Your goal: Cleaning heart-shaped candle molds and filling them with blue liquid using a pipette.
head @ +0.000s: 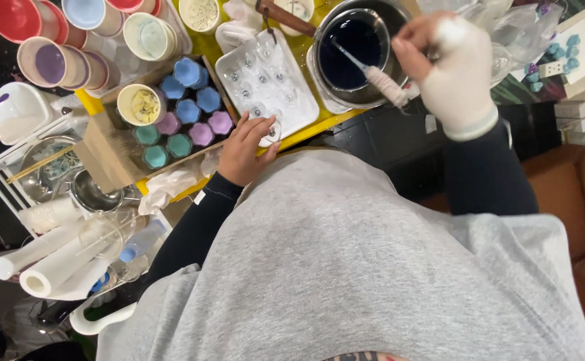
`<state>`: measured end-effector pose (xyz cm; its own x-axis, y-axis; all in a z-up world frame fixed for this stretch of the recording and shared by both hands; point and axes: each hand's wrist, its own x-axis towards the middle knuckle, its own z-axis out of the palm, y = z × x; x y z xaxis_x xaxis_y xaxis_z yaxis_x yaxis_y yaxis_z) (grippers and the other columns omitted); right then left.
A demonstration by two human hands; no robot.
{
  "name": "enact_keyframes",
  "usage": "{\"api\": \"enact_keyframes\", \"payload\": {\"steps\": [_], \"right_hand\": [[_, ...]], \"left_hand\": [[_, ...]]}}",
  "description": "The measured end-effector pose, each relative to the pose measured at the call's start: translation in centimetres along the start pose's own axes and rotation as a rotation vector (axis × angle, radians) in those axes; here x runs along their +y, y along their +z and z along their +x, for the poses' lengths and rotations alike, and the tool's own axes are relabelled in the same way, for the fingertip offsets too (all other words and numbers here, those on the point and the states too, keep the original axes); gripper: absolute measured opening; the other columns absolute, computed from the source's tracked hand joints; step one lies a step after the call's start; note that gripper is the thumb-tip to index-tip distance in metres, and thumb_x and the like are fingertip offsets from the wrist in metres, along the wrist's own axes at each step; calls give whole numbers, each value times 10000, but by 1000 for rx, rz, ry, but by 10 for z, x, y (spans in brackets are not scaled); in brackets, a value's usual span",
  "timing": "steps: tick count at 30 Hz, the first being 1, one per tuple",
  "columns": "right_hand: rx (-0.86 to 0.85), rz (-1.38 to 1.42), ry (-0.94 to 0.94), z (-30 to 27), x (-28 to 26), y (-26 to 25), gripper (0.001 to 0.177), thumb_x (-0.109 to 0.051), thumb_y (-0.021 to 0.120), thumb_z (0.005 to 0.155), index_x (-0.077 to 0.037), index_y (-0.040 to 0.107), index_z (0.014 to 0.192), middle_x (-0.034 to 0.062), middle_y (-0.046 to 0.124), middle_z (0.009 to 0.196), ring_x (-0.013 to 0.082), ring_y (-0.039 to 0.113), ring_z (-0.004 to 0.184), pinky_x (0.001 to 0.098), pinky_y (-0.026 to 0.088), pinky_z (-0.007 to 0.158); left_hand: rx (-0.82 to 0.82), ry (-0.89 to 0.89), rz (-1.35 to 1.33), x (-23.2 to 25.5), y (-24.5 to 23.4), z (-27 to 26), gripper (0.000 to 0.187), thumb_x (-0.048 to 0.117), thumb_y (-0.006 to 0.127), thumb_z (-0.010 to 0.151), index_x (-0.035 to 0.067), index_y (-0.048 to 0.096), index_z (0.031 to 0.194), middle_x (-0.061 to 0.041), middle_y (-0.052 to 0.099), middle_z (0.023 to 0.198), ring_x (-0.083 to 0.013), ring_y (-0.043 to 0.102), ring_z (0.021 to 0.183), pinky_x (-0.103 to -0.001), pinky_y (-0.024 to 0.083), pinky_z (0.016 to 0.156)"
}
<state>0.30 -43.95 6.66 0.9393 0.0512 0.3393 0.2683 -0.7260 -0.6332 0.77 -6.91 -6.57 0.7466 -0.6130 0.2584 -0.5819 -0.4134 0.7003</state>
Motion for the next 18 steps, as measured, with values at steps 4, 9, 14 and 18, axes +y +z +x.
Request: {"api": "enact_keyframes", "payload": {"steps": [4, 9, 14, 18], "right_hand": [[-99, 259, 98, 18, 37, 16, 128, -31, 714, 1086, 11, 668, 974, 99, 741, 1056, 127, 696, 933, 242, 547, 812], [-274, 321, 161, 42, 49, 22, 142, -100, 688, 1143, 2, 682, 1045, 77, 748, 979, 82, 648, 822, 230, 509, 715], [-328, 156, 59, 51, 46, 19, 132, -116, 733, 1082, 0, 687, 1039, 101, 755, 931, 133, 722, 831, 258, 553, 712], [-291, 113, -114, 47, 62, 24, 159, -77, 790, 1019, -1, 659, 1067, 105, 731, 1042, 191, 761, 998, 285, 587, 833]], "left_hand": [[38, -43, 17, 15, 10, 8, 523, 128, 788, 919, 79, 589, 1400, -90, 657, 1225, -229, 709, 1011, -493, 396, 1215], [80, -81, 56, 19, 26, 14, 524, 119, 791, 910, 53, 590, 1390, -90, 656, 1213, -235, 713, 1019, -511, 373, 1224], [158, -126, 59, 31, 34, 18, 517, 111, 796, 902, 60, 597, 1377, -92, 662, 1208, -249, 708, 1026, -506, 384, 1228], [212, -114, 76, 39, 39, 22, 514, 105, 796, 906, 64, 600, 1379, -93, 663, 1217, -282, 695, 1086, -506, 389, 1237]]}}
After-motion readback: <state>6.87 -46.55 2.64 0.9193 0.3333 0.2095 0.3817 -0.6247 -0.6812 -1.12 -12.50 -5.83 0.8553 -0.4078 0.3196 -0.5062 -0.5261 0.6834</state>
